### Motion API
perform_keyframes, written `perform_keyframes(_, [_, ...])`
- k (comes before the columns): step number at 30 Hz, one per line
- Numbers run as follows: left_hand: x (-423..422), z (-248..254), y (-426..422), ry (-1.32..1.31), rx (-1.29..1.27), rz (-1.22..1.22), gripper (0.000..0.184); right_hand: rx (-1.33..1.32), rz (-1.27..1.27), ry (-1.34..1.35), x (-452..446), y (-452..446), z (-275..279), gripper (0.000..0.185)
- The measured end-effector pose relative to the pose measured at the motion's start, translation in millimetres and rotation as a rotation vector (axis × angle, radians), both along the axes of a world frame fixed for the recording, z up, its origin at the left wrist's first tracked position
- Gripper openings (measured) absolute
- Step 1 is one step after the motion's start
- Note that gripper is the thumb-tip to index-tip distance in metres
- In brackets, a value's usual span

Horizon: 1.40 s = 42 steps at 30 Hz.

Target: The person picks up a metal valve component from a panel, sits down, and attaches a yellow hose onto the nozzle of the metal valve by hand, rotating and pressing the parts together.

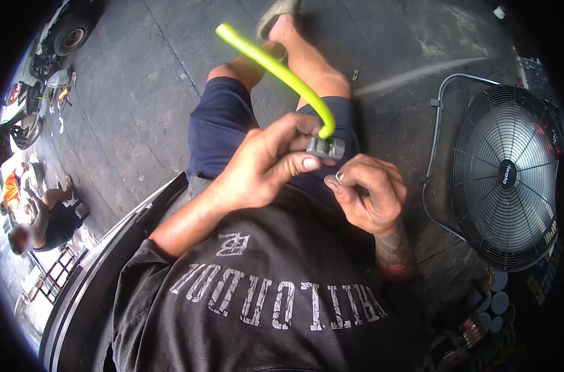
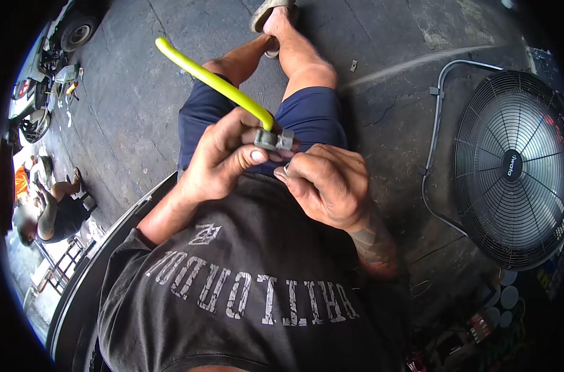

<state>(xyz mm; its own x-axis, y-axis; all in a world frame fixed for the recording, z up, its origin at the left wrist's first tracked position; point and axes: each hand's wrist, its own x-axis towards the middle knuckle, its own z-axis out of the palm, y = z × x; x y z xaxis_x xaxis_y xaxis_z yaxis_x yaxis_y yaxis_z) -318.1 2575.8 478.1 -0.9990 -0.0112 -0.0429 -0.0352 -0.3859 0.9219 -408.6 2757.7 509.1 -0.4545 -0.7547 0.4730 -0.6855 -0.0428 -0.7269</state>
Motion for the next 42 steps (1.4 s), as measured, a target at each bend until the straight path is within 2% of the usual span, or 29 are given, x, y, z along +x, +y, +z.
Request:
perform_keyframes(4, [-0.2,-4.2,-3.9,0.003,0.102,-0.057,0.03,-0.008,0.013,0.011,2.5,-1.0,-3.0,0.021])
perform_keyframes(6, [-0.9,-7.3,-3.9,0.021,0.132,-0.074,0.035,0.025,-0.014,0.037,2.7,-0.4,0.6,0.027])
perform_keyframes(12, [-0.9,-1.0,-1.7,0.017,0.143,-0.06,0.038,0.017,-0.194,0.033,8.2,-3.9,5.0,0.035])
perform_keyframes(16, [-0.1,-1.1,2.4,0.035,0.062,0.012,0.04,0.073,-0.252,0.181,9.9,-8.5,6.4,0.033])
perform_keyframes(19, [-0.2,5.0,4.3,-0.055,0.123,0.004,0.04,0.044,-0.286,0.166,12.2,-11.3,0.6,0.026])
perform_keyframes(23, [1.3,-2.2,1.0,0.061,-0.112,0.022,0.034,0.114,-0.273,0.038,15.1,-11.9,8.5,0.026])
perform_keyframes(27, [2.8,0.3,3.6,-0.006,-0.007,0.035,0.033,0.154,-0.245,-0.038,14.6,-11.7,9.4,0.024])
perform_keyframes(30, [1.6,3.5,-2.6,0.063,-0.331,0.02,0.034,0.169,-0.22,-0.041,12.1,-10.1,9.7,0.025])
perform_keyframes(34, [0.4,-1.6,4.5,0.104,-0.153,0.07,0.034,0.169,-0.214,-0.018,11.2,-9.7,8.5,0.025])
perform_keyframes(37, [0.9,-0.5,0.9,0.011,-0.138,0.021,0.035,0.134,-0.207,0.008,11.6,-9.7,4.0,0.026])
perform_keyframes(41, [-0.3,0.1,0.8,0.028,-0.135,0.038,0.035,0.009,-0.285,-0.125,20.6,-12.9,-0.1,0.027])
perform_keyframes(42, [-1.1,0.1,0.1,0.032,-0.149,0.038,0.035,0.029,-0.259,-0.066,18.7,-12.6,0.9,0.028])
